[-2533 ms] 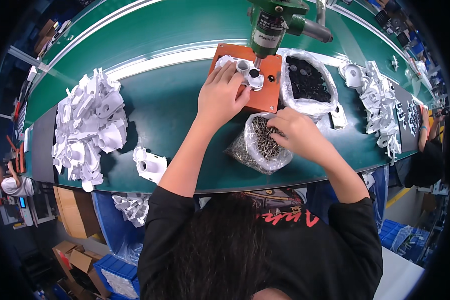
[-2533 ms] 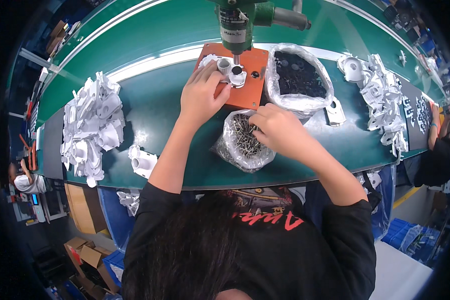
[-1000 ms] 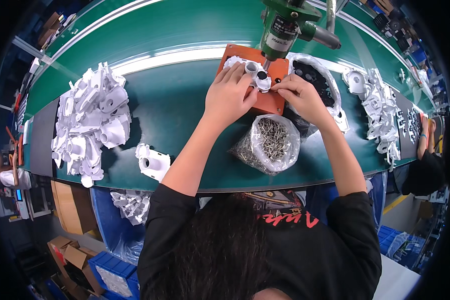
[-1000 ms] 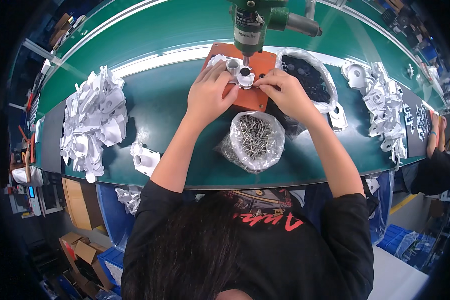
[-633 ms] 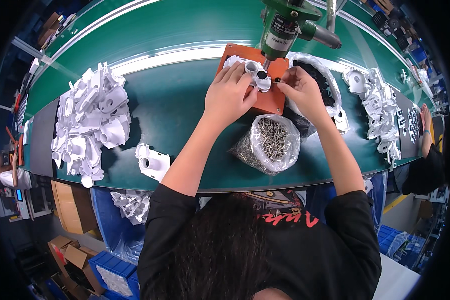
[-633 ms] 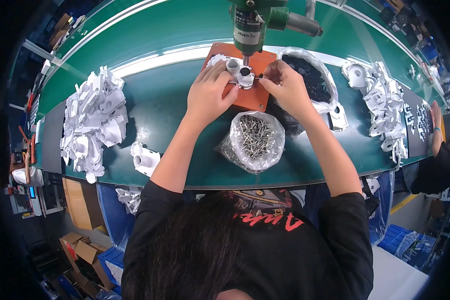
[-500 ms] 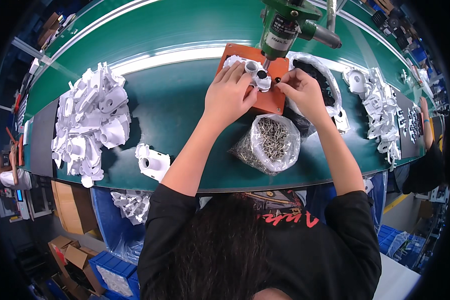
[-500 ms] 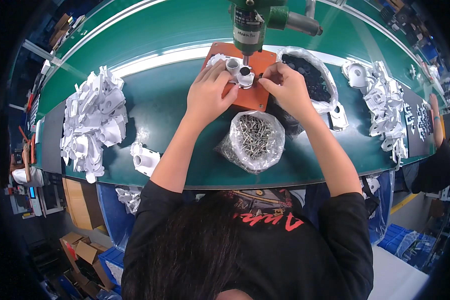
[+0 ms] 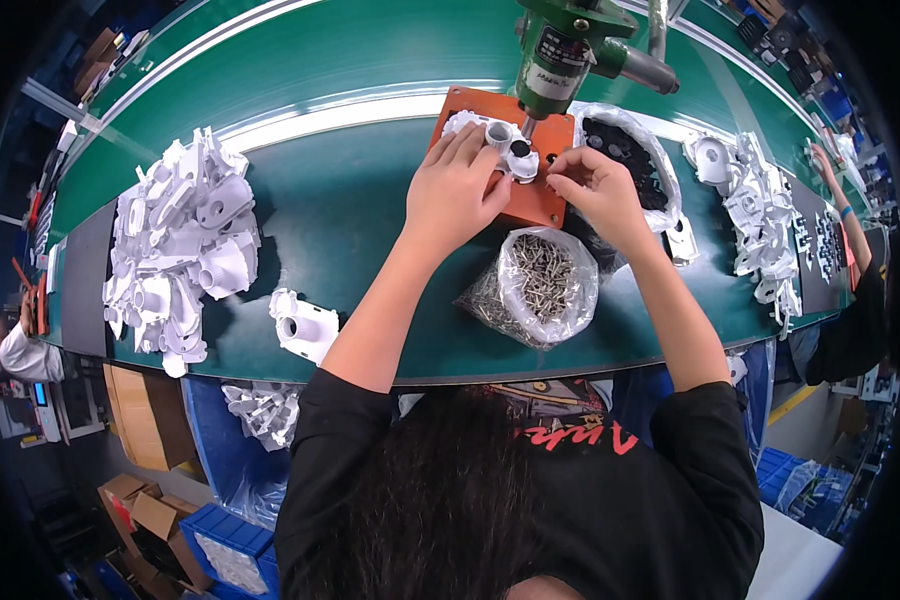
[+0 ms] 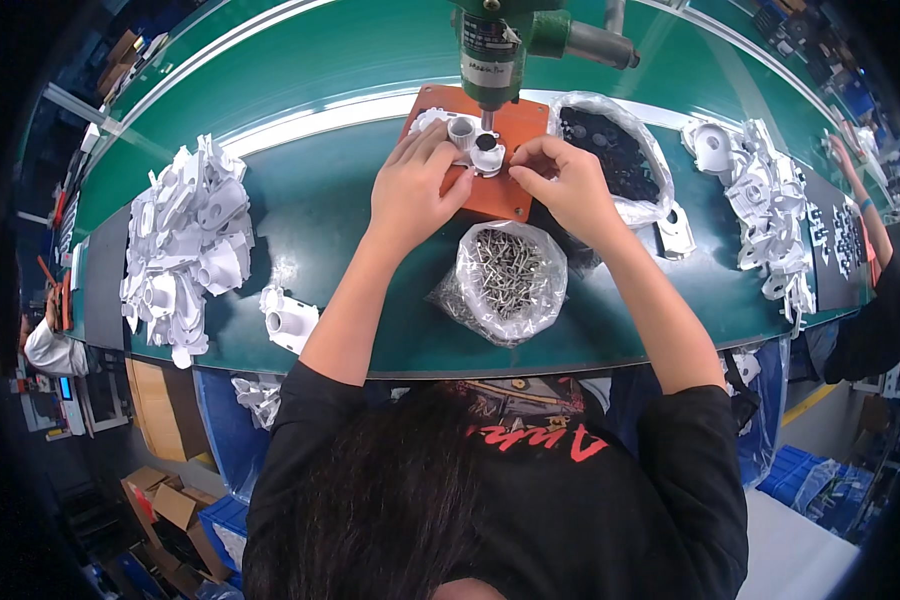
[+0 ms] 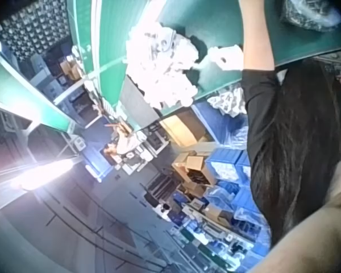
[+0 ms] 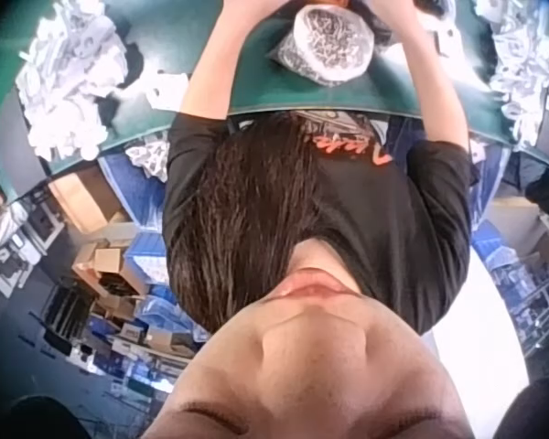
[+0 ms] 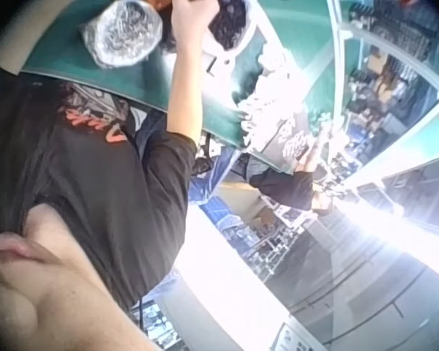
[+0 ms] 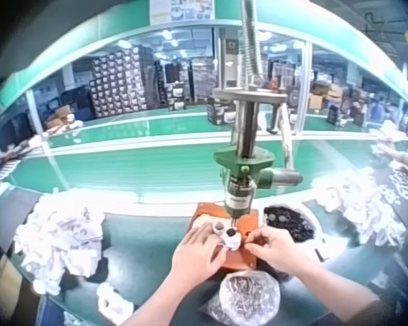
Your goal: Assembling plastic components using a manual press machine and small fasteners.
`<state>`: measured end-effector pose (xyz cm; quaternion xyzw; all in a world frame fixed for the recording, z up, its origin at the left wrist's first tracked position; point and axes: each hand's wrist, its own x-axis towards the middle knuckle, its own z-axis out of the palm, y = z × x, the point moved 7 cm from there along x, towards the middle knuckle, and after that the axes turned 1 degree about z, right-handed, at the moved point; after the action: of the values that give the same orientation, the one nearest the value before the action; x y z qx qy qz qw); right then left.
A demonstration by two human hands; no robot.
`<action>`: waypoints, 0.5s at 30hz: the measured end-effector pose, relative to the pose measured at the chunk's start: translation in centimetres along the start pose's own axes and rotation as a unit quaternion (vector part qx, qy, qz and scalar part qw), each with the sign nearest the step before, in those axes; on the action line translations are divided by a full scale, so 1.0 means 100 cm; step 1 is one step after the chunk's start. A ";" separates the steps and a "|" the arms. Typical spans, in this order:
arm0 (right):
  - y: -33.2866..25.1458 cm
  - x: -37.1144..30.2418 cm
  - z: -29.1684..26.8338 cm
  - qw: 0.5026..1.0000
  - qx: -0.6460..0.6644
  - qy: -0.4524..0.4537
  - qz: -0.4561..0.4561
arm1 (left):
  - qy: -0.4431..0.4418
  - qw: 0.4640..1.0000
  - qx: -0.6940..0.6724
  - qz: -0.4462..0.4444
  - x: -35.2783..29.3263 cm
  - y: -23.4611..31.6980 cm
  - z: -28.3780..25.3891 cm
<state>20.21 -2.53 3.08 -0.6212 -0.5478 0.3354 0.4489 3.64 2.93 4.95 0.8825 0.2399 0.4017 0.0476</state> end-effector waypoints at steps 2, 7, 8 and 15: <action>-0.002 0.000 0.002 1.000 -0.023 -0.002 0.007 | 0.001 1.000 0.002 0.001 0.000 -0.001 0.000; 0.000 0.000 0.001 1.000 -0.012 0.014 -0.016 | -0.001 1.000 0.006 0.004 0.001 0.003 -0.001; 0.000 0.000 -0.002 0.999 -0.008 0.031 -0.037 | -0.001 1.000 0.006 0.004 0.001 0.003 -0.001; 0.000 -0.001 0.002 1.000 -0.019 -0.004 0.008 | 0.002 1.000 0.004 0.006 0.000 0.000 0.000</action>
<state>20.02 -2.56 2.96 -0.6325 -0.5509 0.3313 0.4321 3.67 2.92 4.92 0.8834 0.2364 0.4026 0.0408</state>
